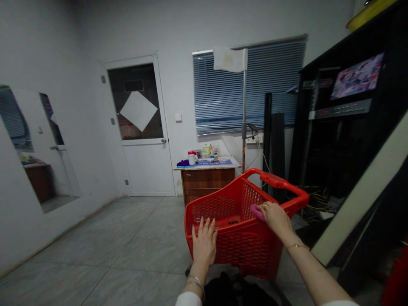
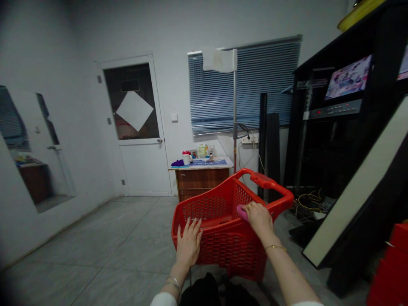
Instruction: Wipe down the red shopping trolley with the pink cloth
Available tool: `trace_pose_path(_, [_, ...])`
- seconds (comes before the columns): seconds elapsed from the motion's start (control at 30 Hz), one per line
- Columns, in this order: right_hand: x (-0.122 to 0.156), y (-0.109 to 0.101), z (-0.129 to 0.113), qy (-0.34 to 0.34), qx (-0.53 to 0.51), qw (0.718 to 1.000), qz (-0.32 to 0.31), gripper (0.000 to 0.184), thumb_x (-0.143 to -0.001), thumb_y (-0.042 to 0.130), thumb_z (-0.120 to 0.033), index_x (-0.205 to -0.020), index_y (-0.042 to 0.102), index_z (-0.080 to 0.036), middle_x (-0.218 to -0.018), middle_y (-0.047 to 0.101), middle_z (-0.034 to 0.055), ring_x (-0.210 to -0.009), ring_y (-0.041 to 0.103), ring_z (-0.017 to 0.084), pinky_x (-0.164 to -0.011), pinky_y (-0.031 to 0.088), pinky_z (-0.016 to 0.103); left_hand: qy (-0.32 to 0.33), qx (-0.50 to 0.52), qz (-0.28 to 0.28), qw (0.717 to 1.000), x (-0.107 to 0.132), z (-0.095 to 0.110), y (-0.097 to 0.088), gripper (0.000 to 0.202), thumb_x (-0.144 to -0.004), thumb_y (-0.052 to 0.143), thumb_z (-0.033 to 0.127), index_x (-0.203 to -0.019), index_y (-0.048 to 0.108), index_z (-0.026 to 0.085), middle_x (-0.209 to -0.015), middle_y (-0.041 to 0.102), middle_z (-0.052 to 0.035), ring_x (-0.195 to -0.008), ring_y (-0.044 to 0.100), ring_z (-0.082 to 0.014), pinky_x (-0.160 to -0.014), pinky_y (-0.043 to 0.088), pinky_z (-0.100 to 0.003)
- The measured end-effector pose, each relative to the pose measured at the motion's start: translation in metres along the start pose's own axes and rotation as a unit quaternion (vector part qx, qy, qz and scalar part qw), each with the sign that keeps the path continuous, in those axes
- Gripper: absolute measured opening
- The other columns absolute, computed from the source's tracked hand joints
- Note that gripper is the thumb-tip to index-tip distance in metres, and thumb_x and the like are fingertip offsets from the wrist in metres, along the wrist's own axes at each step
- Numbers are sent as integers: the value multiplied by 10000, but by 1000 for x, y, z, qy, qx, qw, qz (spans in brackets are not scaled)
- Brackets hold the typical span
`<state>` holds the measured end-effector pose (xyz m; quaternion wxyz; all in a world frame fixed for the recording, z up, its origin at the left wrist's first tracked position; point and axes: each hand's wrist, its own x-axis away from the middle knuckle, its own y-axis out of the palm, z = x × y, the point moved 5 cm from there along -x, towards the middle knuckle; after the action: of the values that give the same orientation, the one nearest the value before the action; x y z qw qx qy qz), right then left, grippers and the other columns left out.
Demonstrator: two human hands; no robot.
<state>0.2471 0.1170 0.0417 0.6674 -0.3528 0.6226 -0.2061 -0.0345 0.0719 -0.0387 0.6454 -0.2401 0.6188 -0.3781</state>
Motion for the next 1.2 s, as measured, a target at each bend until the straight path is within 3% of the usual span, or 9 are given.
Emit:
trace_pose_path(0.13, [16,11,-42,63,16,996,57,317,-977,466,-265,-830,737,-191,-818,678,61,-798,563,179,-797,365,316,-10,9,2,1000,1,5,1,428,-997,399,367,-1422,445,397,-1474,510,28,-1437,335,-238,-1175,215,-584])
trace_pose_path(0.23, [30,33,-118,-26,-44,998,37,229,-965,513,-258,-900,731,-232,-863,685,35,-844,566,175,-824,362,305,-7,11,0,1000,1,5,-1,424,-1001,390,362,-1420,451,388,-1472,512,22,-1433,341,-241,-1174,208,-596])
trace_pose_path(0.3, [31,39,-137,-68,-61,996,16,202,-961,529,-265,-938,729,-244,-889,689,29,-835,569,163,-796,362,288,-1,11,-4,1000,0,2,-2,420,-1005,382,361,-1418,459,376,-1470,514,14,-1426,355,-237,-1174,218,-589])
trace_pose_path(0.53, [3,0,-11,-32,20,999,-12,261,-956,525,-277,-812,734,-218,-803,666,39,-752,552,163,-729,342,293,3,11,-4,1000,-2,-4,1,423,-1005,380,367,-1421,448,387,-1472,512,27,-1427,351,-223,-1175,227,-573])
trace_pose_path(0.6, [4,-4,-6,14,44,999,15,290,-969,495,-280,-824,731,-195,-820,669,56,-773,556,176,-750,347,307,0,11,2,1000,-1,-1,2,426,-1000,390,359,-1421,449,391,-1472,513,25,-1431,345,-229,-1175,222,-575])
trace_pose_path(0.8, [30,36,-139,-31,-27,999,25,218,-948,543,-253,-839,730,-229,-820,678,37,-808,569,174,-766,356,307,3,2,2,1000,1,4,-1,429,-996,393,351,-1419,454,394,-1464,523,9,-1430,343,-246,-1164,233,-582])
trace_pose_path(0.87, [30,40,-155,-61,-51,997,11,173,-938,571,-265,-882,733,-246,-854,689,27,-816,573,166,-753,357,292,6,1,1,1000,0,1,-1,426,-1000,385,355,-1419,453,391,-1465,523,7,-1419,364,-239,-1164,242,-574])
trace_pose_path(1.1, [3,-4,-9,-13,20,1000,4,286,-955,518,-305,-784,733,-228,-775,664,37,-728,546,157,-713,336,289,12,9,10,1000,0,-7,1,424,-1001,392,374,-1420,456,374,-1461,527,5,-1412,378,-226,-1172,238,-555])
trace_pose_path(1.2, [8,-3,-7,53,40,996,54,319,-971,470,-280,-813,733,-194,-792,662,59,-752,544,174,-741,337,308,7,23,12,1000,2,-1,1,422,-999,397,362,-1415,464,373,-1461,527,0,-1415,371,-234,-1175,219,-563])
